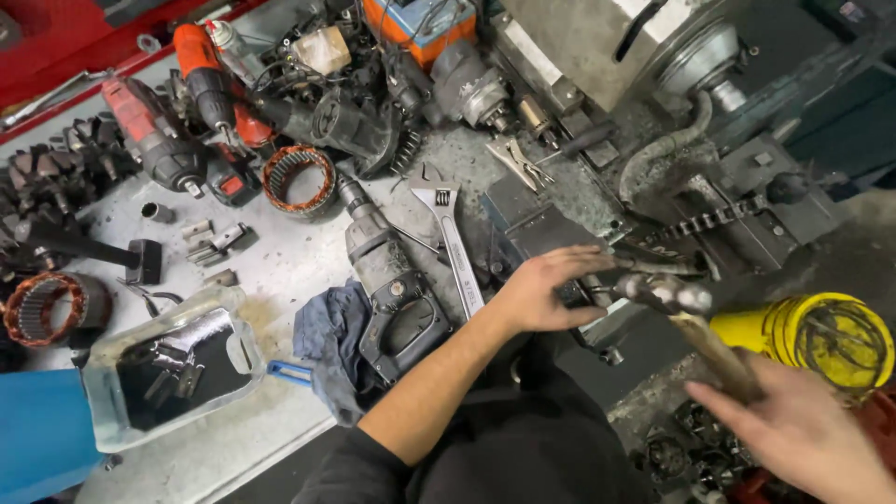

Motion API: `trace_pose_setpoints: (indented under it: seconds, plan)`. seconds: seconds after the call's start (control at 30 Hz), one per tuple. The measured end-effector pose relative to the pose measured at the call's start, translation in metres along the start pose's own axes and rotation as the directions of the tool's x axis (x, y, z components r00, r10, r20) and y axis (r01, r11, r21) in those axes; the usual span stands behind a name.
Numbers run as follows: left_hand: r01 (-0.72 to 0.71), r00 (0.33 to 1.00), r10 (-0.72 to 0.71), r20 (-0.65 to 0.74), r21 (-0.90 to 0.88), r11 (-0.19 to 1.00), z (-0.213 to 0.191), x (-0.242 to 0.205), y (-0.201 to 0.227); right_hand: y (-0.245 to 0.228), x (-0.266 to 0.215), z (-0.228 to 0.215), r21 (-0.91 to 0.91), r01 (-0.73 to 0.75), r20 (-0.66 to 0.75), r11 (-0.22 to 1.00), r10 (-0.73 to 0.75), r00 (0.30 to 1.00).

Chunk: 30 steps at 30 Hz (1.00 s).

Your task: The person clamps small metal parts in a bench vise and strikes them with a hammer, then grips and turns the parts with locking pliers and an adjustable wrench while working at a cluttered workshop bench.

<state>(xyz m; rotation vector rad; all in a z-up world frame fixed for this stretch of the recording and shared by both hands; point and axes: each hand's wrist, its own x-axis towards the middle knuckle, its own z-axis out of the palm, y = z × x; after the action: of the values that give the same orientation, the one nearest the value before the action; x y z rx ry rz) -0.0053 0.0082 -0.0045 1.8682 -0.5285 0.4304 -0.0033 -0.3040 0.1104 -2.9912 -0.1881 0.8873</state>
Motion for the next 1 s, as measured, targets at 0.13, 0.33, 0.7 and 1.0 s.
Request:
trace_pose_setpoints:
  seconds: [0.13, 0.33, 0.7, 1.0]
  plan:
    - [-0.045, 0.996, 0.038, -0.086, -0.074, 0.996, -0.007, -0.008, 0.017, 0.012, 0.029, -0.015, 0.08, -0.113, -0.168, 0.99, 0.125, 0.978]
    - [0.227, 0.892, -0.173, -0.416, 0.081, 0.971, -0.023, -0.058, 0.03, -0.015, 0.135, -0.016, 0.063, 0.127, -0.301, 0.99, -0.103, 0.948]
    - [0.881, 0.414, -0.727, -0.548, 0.041, 0.472, -0.029, -0.11, 0.043, -0.054, 0.302, 0.08, -0.156, 0.356, -0.416, 0.921, -0.388, 0.822]
    - [0.947, 0.286, -0.892, -0.349, 0.243, 0.209, -0.015, -0.074, 0.019, -0.057, 0.227, 0.042, 0.001, 0.443, -0.47, 0.897, -0.39, 0.792]
